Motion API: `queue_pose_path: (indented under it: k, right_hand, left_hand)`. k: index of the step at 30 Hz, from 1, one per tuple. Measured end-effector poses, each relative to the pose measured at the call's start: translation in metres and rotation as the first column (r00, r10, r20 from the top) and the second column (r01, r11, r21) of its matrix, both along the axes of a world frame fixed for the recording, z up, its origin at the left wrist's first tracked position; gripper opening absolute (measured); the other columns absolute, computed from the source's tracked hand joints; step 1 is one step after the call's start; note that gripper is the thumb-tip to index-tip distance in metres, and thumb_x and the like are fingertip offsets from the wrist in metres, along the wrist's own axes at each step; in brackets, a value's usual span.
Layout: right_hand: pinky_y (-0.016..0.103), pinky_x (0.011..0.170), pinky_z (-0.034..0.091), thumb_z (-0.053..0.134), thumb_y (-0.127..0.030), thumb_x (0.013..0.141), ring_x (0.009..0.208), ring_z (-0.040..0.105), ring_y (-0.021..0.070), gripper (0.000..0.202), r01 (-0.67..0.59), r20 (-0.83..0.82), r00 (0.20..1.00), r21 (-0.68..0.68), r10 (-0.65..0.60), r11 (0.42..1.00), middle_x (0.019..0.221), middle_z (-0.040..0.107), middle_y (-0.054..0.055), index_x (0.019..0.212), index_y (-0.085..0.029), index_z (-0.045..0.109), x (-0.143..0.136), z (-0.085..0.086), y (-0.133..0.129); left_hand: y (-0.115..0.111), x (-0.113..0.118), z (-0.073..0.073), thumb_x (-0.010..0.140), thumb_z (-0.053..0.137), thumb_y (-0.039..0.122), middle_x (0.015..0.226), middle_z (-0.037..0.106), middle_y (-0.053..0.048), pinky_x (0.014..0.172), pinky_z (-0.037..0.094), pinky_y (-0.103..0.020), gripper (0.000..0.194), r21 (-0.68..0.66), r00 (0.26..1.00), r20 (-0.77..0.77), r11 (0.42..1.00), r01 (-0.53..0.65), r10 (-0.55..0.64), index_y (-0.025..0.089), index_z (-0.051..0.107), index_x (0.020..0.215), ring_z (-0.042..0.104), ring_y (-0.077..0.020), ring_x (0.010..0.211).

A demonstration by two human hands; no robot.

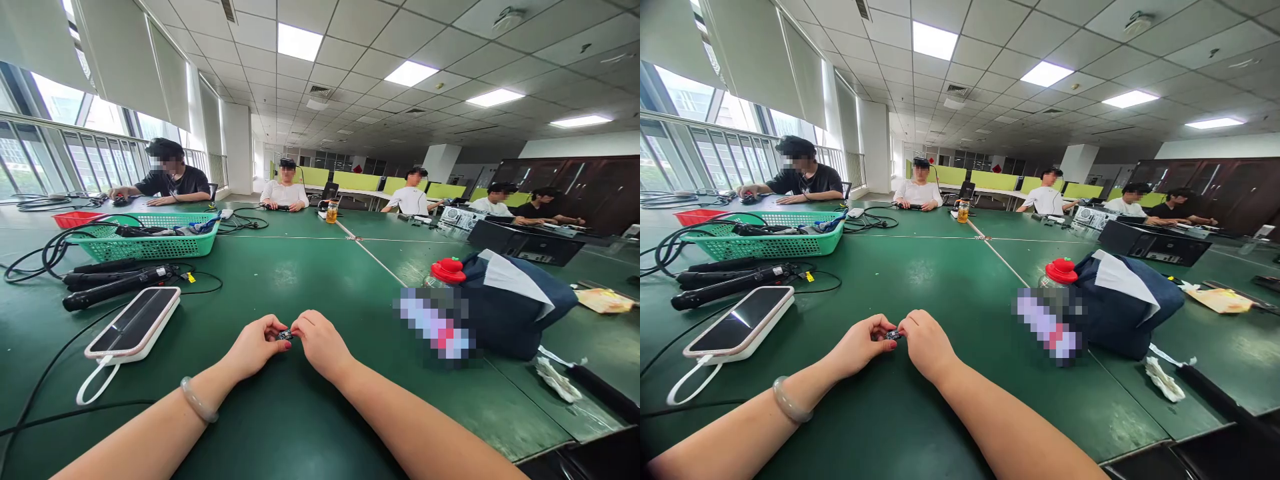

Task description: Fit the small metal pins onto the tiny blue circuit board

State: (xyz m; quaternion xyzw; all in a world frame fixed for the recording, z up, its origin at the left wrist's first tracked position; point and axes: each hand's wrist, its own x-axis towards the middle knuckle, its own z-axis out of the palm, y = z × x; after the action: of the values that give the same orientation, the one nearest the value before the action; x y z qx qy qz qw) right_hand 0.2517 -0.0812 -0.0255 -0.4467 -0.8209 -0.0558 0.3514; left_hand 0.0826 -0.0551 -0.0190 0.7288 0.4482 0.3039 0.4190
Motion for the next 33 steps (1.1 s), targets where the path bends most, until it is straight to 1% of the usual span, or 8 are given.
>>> queue_pose_path:
  k: [6,12,15,18,21,27,30,33]
  right_hand:
    - [0.025,0.073,0.043,0.05,-0.008,0.084,0.076,0.048,0.0145,0.014,-0.006,0.074,0.997,-0.034,0.008,0.999,0.079,0.055,0.002,0.077,-0.017,0.058,0.0,-0.001,0.0]
    - [0.026,0.074,0.043,0.047,-0.008,0.085,0.078,0.049,0.0149,0.016,-0.014,0.105,0.994,-0.068,0.021,0.998,0.08,0.055,0.003,0.08,-0.017,0.06,-0.001,-0.001,0.001]
    - [0.026,0.075,0.044,0.047,-0.009,0.086,0.079,0.05,0.015,0.017,-0.018,0.085,0.996,-0.071,0.025,0.997,0.081,0.056,0.004,0.083,-0.016,0.061,0.0,0.002,-0.001]
    - [0.028,0.077,0.045,0.048,-0.013,0.086,0.082,0.052,0.0156,0.016,-0.003,0.033,0.999,-0.088,0.006,0.996,0.086,0.058,0.005,0.094,-0.016,0.062,0.002,0.007,-0.004]
    - [0.029,0.081,0.045,0.054,-0.018,0.084,0.087,0.053,0.0167,0.019,0.017,-0.009,1.0,-0.112,-0.018,0.994,0.091,0.059,0.006,0.102,-0.015,0.06,0.004,0.009,-0.005]
    - [0.027,0.078,0.045,0.053,-0.022,0.086,0.083,0.054,0.0152,0.011,0.031,0.015,0.999,-0.158,-0.029,0.987,0.085,0.059,0.004,0.091,-0.017,0.062,0.002,0.009,-0.005]
    - [0.027,0.076,0.045,0.055,-0.027,0.085,0.082,0.054,0.0154,0.012,0.033,0.01,0.999,-0.146,-0.032,0.989,0.083,0.058,0.004,0.088,-0.017,0.061,0.001,0.008,-0.005]
    - [0.027,0.075,0.044,0.057,-0.031,0.084,0.08,0.054,0.0155,0.015,0.04,0.023,0.999,-0.128,-0.037,0.991,0.082,0.058,0.003,0.085,-0.017,0.06,-0.001,0.007,-0.004]
  left_hand:
    - [-0.001,0.001,0.002,0.062,0.066,0.032,0.065,0.058,0.003,0.06,0.039,-0.024,0.022,0.023,1.0,-0.007,1.0,0.003,-0.002,0.018,0.056,0.075,0.05,-0.0129,0.062]
    - [-0.001,0.001,0.0,0.061,0.066,0.031,0.067,0.058,0.002,0.061,0.041,-0.024,0.021,0.008,1.0,0.012,1.0,0.024,-0.024,0.018,0.055,0.075,0.052,-0.0136,0.063]
    - [0.0,0.001,0.0,0.062,0.066,0.031,0.068,0.059,0.002,0.062,0.041,-0.025,0.021,0.017,1.0,0.016,1.0,0.018,-0.019,0.018,0.055,0.076,0.052,-0.0138,0.064]
    - [0.0,0.0,0.001,0.063,0.065,0.031,0.069,0.06,0.001,0.063,0.042,-0.025,0.022,0.016,0.999,0.039,1.0,-0.008,0.008,0.018,0.055,0.078,0.054,-0.0141,0.065]
    - [0.0,0.0,0.002,0.063,0.065,0.029,0.073,0.063,0.0,0.066,0.043,-0.026,0.022,-0.01,0.994,0.108,1.0,-0.017,0.018,0.017,0.054,0.078,0.056,-0.0141,0.068]
    - [-0.001,0.002,0.003,0.062,0.07,0.035,0.086,0.068,-0.005,0.077,0.047,-0.031,0.031,-0.1,0.969,0.248,0.995,0.023,0.002,0.015,0.058,0.083,0.062,-0.0182,0.081]
    - [-0.004,0.002,0.007,0.061,0.071,0.039,0.09,0.069,-0.007,0.081,0.047,-0.032,0.043,-0.229,0.949,0.313,0.973,0.042,0.032,0.014,0.061,0.094,0.062,-0.0195,0.085]
    - [-0.009,0.003,0.012,0.061,0.072,0.039,0.096,0.068,-0.009,0.084,0.047,-0.032,0.049,-0.376,0.91,0.41,0.921,0.103,0.066,0.013,0.062,0.101,0.062,-0.0194,0.088]
